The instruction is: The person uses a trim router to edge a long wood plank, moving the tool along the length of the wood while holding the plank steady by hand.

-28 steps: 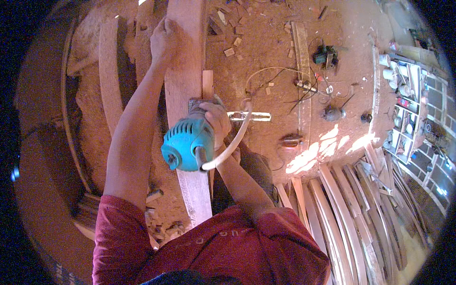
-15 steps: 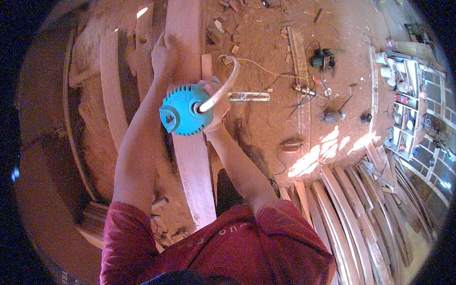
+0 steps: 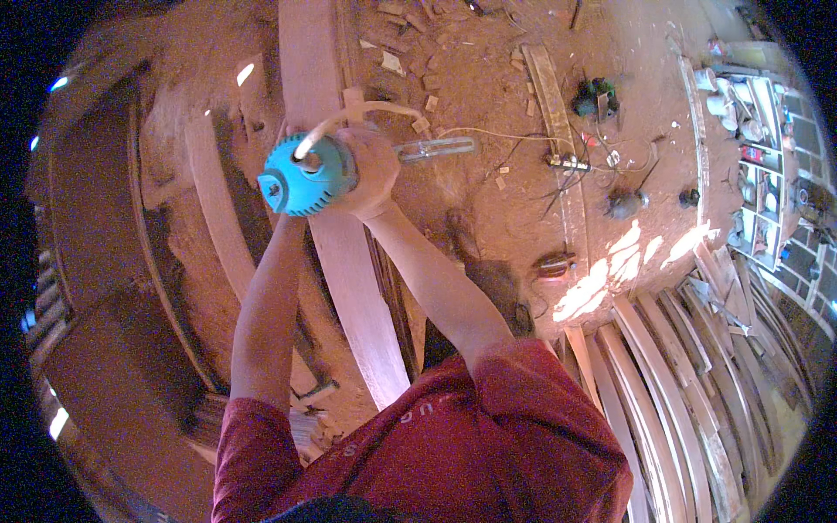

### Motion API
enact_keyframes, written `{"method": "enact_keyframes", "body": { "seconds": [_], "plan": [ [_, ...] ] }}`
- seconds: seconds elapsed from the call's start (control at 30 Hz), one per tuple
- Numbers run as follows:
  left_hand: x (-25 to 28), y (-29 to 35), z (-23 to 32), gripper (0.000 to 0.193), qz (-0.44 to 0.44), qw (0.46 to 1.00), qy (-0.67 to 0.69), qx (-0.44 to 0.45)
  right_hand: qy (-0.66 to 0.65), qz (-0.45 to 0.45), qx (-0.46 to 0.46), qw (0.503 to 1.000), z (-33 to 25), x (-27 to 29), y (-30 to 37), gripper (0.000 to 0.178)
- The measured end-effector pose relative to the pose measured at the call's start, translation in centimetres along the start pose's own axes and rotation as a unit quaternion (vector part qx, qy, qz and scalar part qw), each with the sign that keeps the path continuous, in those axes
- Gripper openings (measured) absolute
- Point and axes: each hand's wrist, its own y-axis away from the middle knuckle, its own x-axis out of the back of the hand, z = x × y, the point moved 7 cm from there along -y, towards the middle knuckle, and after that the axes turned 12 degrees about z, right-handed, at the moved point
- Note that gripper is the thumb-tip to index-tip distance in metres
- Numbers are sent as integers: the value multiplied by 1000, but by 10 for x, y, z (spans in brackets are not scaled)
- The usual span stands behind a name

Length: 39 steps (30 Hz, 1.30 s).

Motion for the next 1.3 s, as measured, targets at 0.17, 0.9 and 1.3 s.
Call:
{"method": "enact_keyframes", "body": {
  "seconds": [0.17, 0.9, 1.3],
  "plan": [
    [-2, 2, -75, 39, -5, 988, -72, -138, -70, 32, 46, 996, -1, -36, -47, 57],
    [8, -12, -20, 48, 61, 991, -109, 42, 21, -17, 46, 999, 75, -173, -157, 85],
    [8, -13, -33, 49, 68, 990, -108, 56, -60, 92, 73, 991, 100, -229, -212, 95]
  ]
}}
